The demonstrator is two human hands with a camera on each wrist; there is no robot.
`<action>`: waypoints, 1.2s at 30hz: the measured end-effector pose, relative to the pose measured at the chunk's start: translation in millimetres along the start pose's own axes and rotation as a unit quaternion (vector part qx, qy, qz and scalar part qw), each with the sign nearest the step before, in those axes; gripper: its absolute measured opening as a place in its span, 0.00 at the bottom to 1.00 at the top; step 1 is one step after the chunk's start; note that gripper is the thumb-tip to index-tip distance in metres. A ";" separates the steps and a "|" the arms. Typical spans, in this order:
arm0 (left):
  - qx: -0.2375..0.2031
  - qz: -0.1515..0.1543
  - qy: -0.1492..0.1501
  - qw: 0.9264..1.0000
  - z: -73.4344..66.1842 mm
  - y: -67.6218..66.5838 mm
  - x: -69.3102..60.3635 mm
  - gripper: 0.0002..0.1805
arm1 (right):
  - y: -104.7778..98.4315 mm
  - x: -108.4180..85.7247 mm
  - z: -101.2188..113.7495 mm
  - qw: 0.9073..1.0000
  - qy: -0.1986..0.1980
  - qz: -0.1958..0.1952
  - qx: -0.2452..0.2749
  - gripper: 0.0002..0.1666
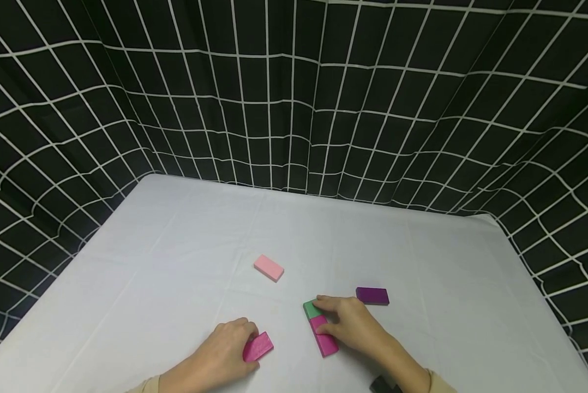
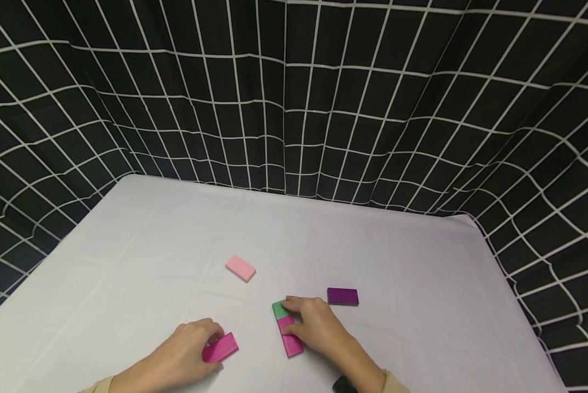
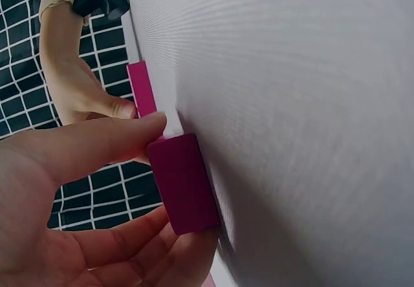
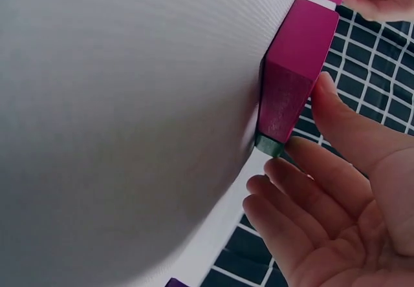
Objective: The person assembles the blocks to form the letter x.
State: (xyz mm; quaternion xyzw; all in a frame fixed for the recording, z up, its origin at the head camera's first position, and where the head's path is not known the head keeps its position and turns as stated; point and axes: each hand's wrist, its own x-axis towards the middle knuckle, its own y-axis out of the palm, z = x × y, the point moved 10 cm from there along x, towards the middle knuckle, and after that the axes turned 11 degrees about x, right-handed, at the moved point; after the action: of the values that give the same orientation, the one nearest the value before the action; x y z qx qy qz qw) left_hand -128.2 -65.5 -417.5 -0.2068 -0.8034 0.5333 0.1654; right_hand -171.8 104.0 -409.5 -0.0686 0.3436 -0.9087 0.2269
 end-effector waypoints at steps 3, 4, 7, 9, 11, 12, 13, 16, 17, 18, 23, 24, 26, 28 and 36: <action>-0.001 -0.006 0.003 1.000 0.1 -0.9 0.2 0.17 | 0.5 0.0 -0.4 1.000 0.003 0.002 -0.001 0.28; -0.002 -0.006 0.002 1.000 0.9 -1.1 0.1 0.16 | 0.7 0.0 -0.6 1.000 0.005 0.002 -0.001 0.28; -0.006 -0.007 -0.009 1.000 3.3 -3.3 -0.6 0.15 | 1.1 0.1 -0.9 1.000 0.007 0.003 -0.004 0.28; -0.004 -0.012 -0.020 1.000 6.2 -6.3 -1.4 0.14 | 1.2 0.1 -0.8 1.000 0.006 0.003 -0.006 0.28; 0.001 -0.019 -0.032 0.999 10.0 -10.0 -1.9 0.14 | 1.1 0.1 -0.9 1.000 0.006 0.003 -0.006 0.28; 0.004 -0.024 -0.038 0.999 11.8 -12.1 -2.4 0.14 | 1.1 0.0 -1.0 1.000 0.007 0.003 -0.005 0.28; 0.007 -0.028 -0.044 0.999 13.5 -14.1 -2.8 0.14 | 1.0 0.0 -1.0 1.000 0.007 0.003 -0.005 0.28; 0.010 -0.035 -0.058 0.998 18.3 -19.3 -3.3 0.14 | 1.0 -0.1 -1.4 1.000 0.008 0.002 -0.005 0.28; 0.009 -0.037 -0.063 0.997 19.9 -20.8 -3.5 0.14 | 1.0 -0.1 -1.3 1.000 0.007 0.002 -0.005 0.28; 0.010 -0.038 -0.068 0.997 21.1 -22.5 -3.7 0.14 | 1.0 -0.1 -1.1 1.000 0.006 0.002 -0.005 0.28; 0.010 -0.041 -0.085 0.996 28.9 -27.3 -3.0 0.16 | 1.3 0.4 -0.9 1.000 0.006 0.002 -0.006 0.28; 0.011 -0.042 -0.088 0.995 29.6 -28.2 -2.9 0.16 | 1.3 0.5 -1.1 1.000 0.008 0.002 -0.005 0.28; 0.008 -0.041 -0.091 0.995 31.7 -28.6 -2.1 0.16 | 1.5 0.6 -1.4 1.000 0.011 0.004 -0.004 0.28; 0.008 -0.041 -0.092 0.995 32.2 -29.2 -1.4 0.16 | 1.5 0.8 -1.6 1.000 0.014 0.004 -0.004 0.28; 0.006 -0.042 -0.079 0.996 27.2 -29.7 3.0 0.16 | 1.3 1.0 -2.0 1.000 0.019 0.003 -0.007 0.28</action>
State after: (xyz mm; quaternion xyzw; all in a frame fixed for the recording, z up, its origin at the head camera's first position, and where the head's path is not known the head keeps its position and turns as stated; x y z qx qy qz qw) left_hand -148.6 -95.7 -400.1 -0.1287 -0.8186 0.5457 0.1250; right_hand -172.8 103.8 -411.9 -0.0517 0.3543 -0.9067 0.2227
